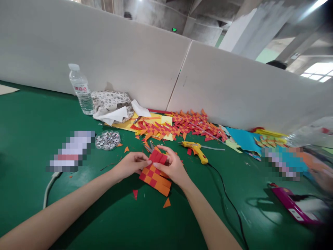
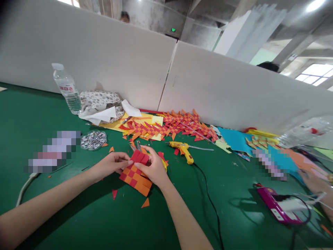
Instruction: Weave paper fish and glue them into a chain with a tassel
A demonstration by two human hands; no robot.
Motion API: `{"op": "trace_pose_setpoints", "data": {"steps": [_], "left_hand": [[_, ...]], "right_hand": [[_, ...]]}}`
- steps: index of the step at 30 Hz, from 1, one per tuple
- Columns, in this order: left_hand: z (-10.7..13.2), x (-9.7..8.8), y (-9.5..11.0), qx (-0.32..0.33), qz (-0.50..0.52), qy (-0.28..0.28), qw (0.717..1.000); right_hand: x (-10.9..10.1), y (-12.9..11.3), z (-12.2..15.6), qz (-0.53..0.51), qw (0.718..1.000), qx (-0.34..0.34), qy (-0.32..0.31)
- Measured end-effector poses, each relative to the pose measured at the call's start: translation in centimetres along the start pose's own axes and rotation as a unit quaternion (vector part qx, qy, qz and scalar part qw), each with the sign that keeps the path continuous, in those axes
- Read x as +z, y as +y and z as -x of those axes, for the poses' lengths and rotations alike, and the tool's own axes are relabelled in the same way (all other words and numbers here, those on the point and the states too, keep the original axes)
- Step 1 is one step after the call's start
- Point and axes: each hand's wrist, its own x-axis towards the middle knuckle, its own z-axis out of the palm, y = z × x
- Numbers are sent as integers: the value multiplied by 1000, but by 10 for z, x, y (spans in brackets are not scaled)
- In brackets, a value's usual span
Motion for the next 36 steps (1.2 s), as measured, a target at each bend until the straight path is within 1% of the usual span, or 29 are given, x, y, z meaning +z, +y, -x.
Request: {"op": "trace_pose_setpoints", "data": {"steps": [2,5,8,11,18,21,24,28,30,32,36], "left_hand": [[-1,0,-1,2,1,-3,1000],[-1,-1,0,4,-14,7,1000],[-1,0,1,4,-23,11,1000],[1,2,1,2,-33,-4,999],[3,3,-2,0,-63,-46,997],[3,3,-2,-21,-64,-60,996],[3,3,-2,-27,-61,-64,996],[2,1,-3,-25,-48,-54,997],[1,0,-4,-20,-42,-48,998],[0,-2,-5,-15,-39,-47,998],[1,-2,-3,-29,-45,-66,996]], "right_hand": [[0,0,0,-5,1000,3,-5],[0,1,0,-7,1000,4,-5],[0,2,0,17,1000,-3,14],[0,3,-1,51,998,-6,38],[0,3,-1,78,995,-26,52],[0,4,1,77,996,-32,43],[0,4,1,78,996,-35,33],[-3,4,-2,70,995,-43,56],[-7,3,-4,57,996,-36,63],[-9,2,-4,45,997,-23,58],[-7,-1,-2,31,999,-19,41]]}}
